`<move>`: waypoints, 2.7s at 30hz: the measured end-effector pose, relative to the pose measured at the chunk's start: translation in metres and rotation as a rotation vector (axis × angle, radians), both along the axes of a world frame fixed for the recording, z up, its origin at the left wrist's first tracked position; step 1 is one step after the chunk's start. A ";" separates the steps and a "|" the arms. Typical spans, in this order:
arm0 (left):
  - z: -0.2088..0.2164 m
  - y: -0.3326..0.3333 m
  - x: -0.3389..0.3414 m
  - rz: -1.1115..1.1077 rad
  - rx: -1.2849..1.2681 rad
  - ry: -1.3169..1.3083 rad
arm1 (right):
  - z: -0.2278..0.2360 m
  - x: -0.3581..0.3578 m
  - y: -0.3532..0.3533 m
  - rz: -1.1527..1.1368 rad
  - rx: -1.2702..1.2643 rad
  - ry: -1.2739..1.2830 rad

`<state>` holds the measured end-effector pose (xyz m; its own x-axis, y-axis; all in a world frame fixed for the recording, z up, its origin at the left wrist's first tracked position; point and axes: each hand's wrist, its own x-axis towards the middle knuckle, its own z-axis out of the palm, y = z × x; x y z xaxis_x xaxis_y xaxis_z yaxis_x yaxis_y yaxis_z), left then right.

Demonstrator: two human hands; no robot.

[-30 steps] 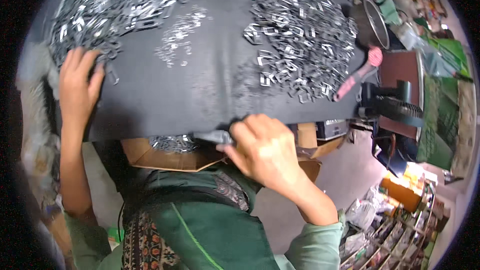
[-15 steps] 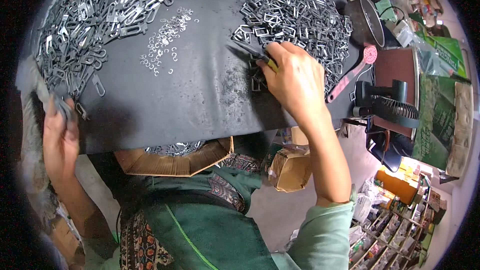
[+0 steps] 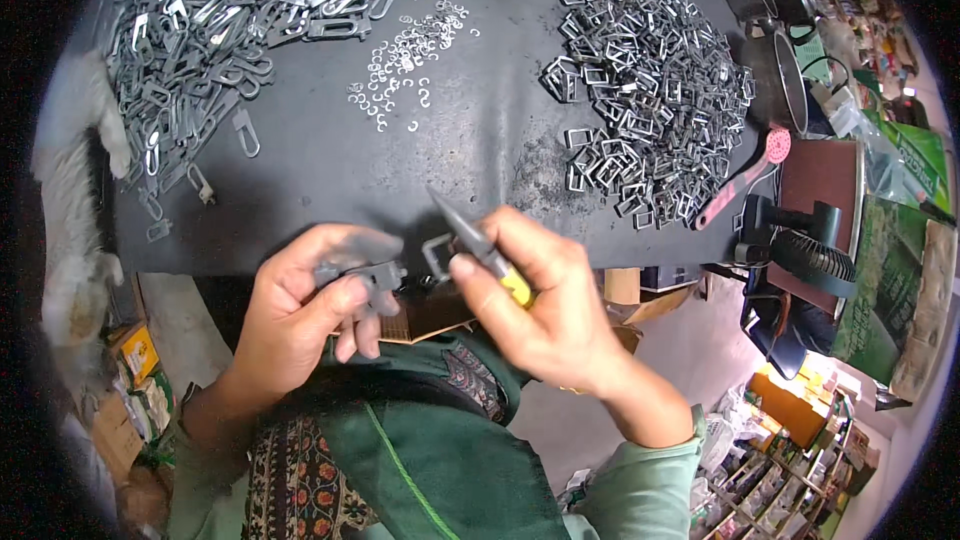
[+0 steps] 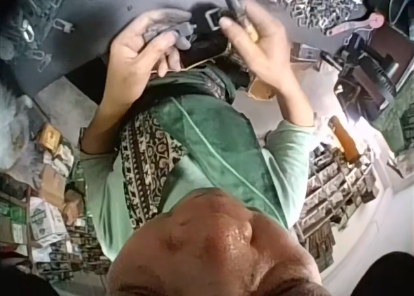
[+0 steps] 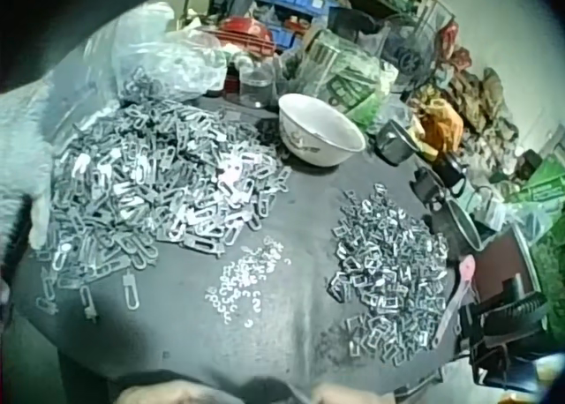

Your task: Assembling small metal zipper sliders and pulls using pliers at a manual workstation.

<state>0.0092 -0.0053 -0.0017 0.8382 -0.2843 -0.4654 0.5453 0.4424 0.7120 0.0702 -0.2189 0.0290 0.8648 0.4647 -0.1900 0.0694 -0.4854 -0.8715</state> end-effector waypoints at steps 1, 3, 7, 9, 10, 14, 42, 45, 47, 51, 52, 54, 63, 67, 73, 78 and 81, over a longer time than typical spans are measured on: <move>0.000 -0.004 0.000 -0.007 0.037 -0.023 | -0.002 -0.006 0.004 -0.025 0.069 0.014; 0.000 -0.008 -0.003 -0.009 0.039 -0.029 | -0.001 -0.010 0.008 -0.015 0.042 -0.029; -0.004 -0.009 -0.010 0.032 0.049 -0.057 | 0.002 -0.011 0.008 0.098 -0.023 -0.147; -0.003 -0.003 -0.008 -0.121 -0.001 -0.013 | 0.001 -0.007 0.003 0.183 -0.040 -0.211; -0.003 -0.003 -0.008 -0.139 -0.014 0.011 | 0.001 -0.005 0.002 0.261 -0.060 -0.276; -0.003 -0.002 -0.006 -0.131 -0.168 0.040 | 0.015 -0.009 0.004 0.395 -0.029 -0.063; -0.001 -0.015 -0.013 -0.055 0.048 -0.114 | 0.014 -0.015 -0.003 0.058 -0.058 -0.072; -0.002 -0.017 -0.014 -0.020 0.085 -0.136 | 0.013 -0.015 0.001 0.073 -0.033 -0.045; -0.003 -0.016 -0.014 -0.037 0.056 -0.096 | 0.012 -0.016 0.003 0.074 -0.056 -0.014; -0.021 -0.026 -0.020 0.084 0.447 -0.456 | 0.007 -0.018 0.004 0.047 -0.039 0.110; -0.020 -0.025 -0.021 0.085 0.730 -0.694 | 0.007 -0.018 0.003 0.004 -0.038 0.251; -0.022 -0.023 -0.021 0.070 0.951 -0.885 | 0.005 -0.020 0.005 -0.054 0.023 0.391; -0.013 -0.004 -0.022 -0.050 0.826 -0.839 | -0.003 -0.023 0.012 -0.128 0.182 0.840; -0.002 0.021 -0.019 -0.245 -0.052 0.144 | 0.014 0.008 0.020 0.312 -0.220 -0.142; -0.005 0.031 -0.029 -0.171 0.060 -0.030 | 0.008 0.043 0.035 0.306 -0.824 -0.852; -0.013 0.025 -0.029 -0.096 0.110 -0.196 | -0.002 0.043 0.047 0.328 -0.930 -0.964; -0.016 0.027 -0.028 -0.046 0.216 -0.315 | -0.005 0.043 0.053 0.319 -0.938 -0.999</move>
<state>-0.0188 0.0212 -0.0173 0.9382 -0.2485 -0.2408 0.3011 0.2438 0.9219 0.1133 -0.1662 0.0244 0.7001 0.7085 0.0891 0.6740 -0.6969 0.2452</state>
